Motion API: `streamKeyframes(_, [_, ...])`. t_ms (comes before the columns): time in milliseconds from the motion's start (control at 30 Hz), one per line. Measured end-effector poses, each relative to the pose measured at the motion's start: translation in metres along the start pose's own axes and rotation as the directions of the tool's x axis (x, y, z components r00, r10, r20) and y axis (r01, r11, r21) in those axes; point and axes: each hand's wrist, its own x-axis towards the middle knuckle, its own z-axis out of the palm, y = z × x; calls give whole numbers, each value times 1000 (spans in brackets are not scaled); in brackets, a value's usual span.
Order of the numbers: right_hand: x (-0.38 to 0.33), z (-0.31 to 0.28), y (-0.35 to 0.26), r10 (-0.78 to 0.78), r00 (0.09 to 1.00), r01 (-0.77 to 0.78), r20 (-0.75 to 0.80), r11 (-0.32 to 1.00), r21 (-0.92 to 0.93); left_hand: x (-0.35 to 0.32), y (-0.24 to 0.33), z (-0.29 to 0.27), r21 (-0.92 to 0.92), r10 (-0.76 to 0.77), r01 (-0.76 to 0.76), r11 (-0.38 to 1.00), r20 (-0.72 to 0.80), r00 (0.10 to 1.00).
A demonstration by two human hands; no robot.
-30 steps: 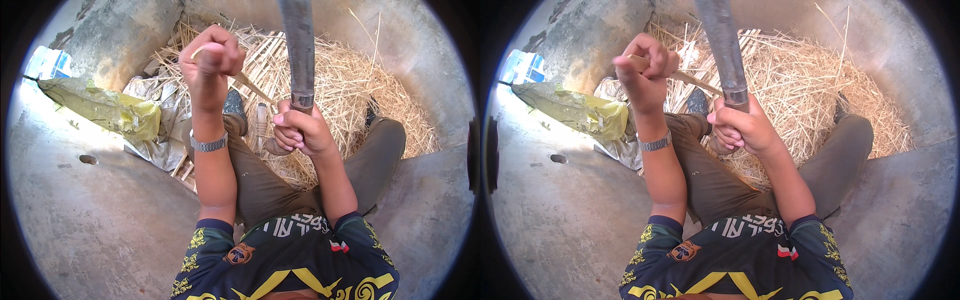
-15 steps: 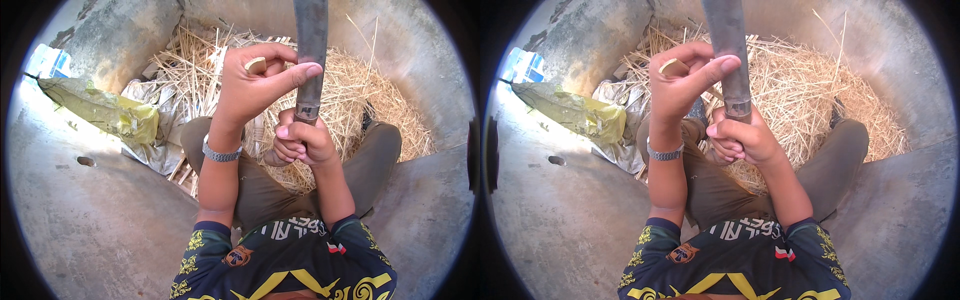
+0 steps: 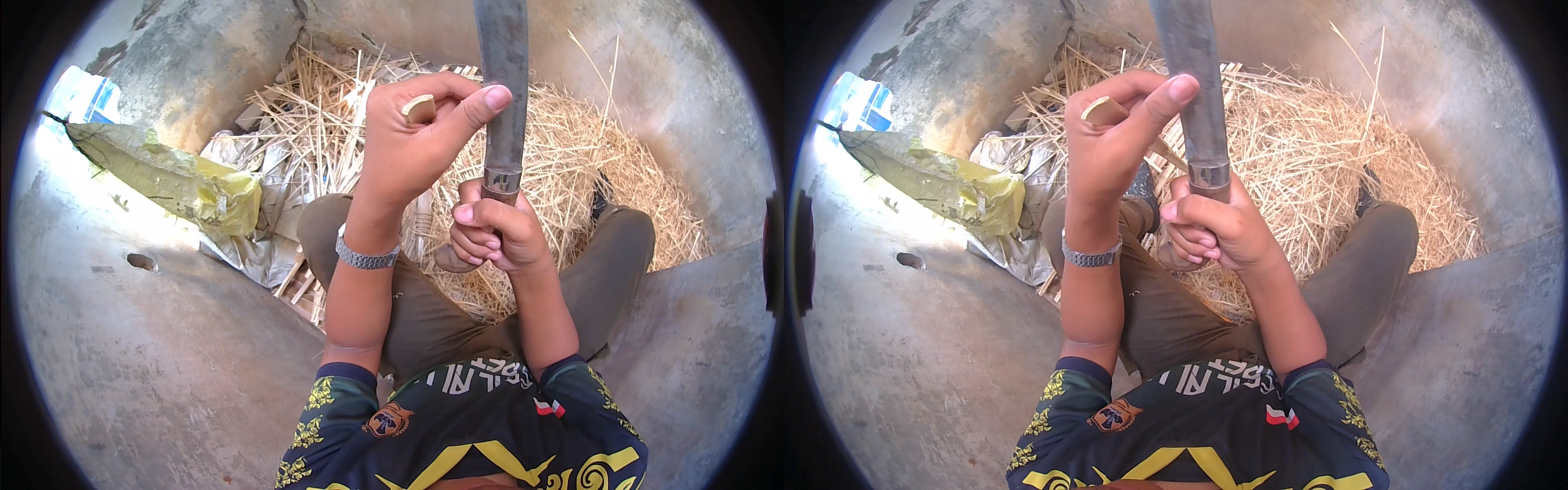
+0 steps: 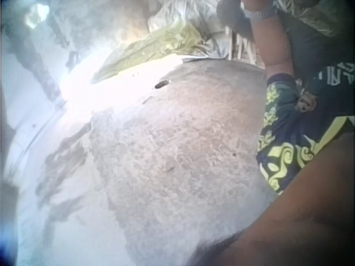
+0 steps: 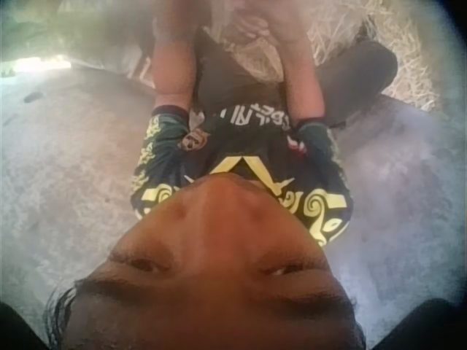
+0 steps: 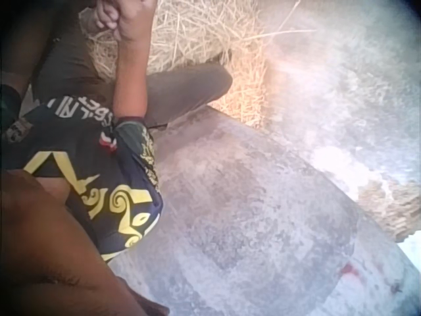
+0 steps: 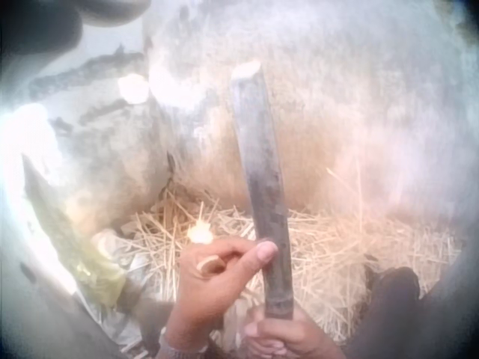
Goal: The person sits on the floor and uses a large knife to split long bamboo strips into thinner pieces. They hold the bamboo with one hand and repeatedly strike it with the knife to separate the layers, dropping the finished pieces onto a pile.
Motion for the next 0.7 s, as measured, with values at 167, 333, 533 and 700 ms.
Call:
streamKeyframes(167, [2,-3,2,-6,1000,6,-11,1000,-10,3,5,-5,5,-50,50,999,-3,999])
streamKeyframes(333, [5,-7,5,-5,1000,6,1,999,-38,4,6,-13,-38,-88,86,996,-54,995])
streamKeyframes(533, [8,-11,8,13,1000,-12,12,998,-65,4,3,-21,-49,-80,74,996,-139,987])
streamKeyframes(700, [9,-12,11,10,1000,-10,20,1000,-26,11,-5,-41,-22,-33,27,999,-306,951])
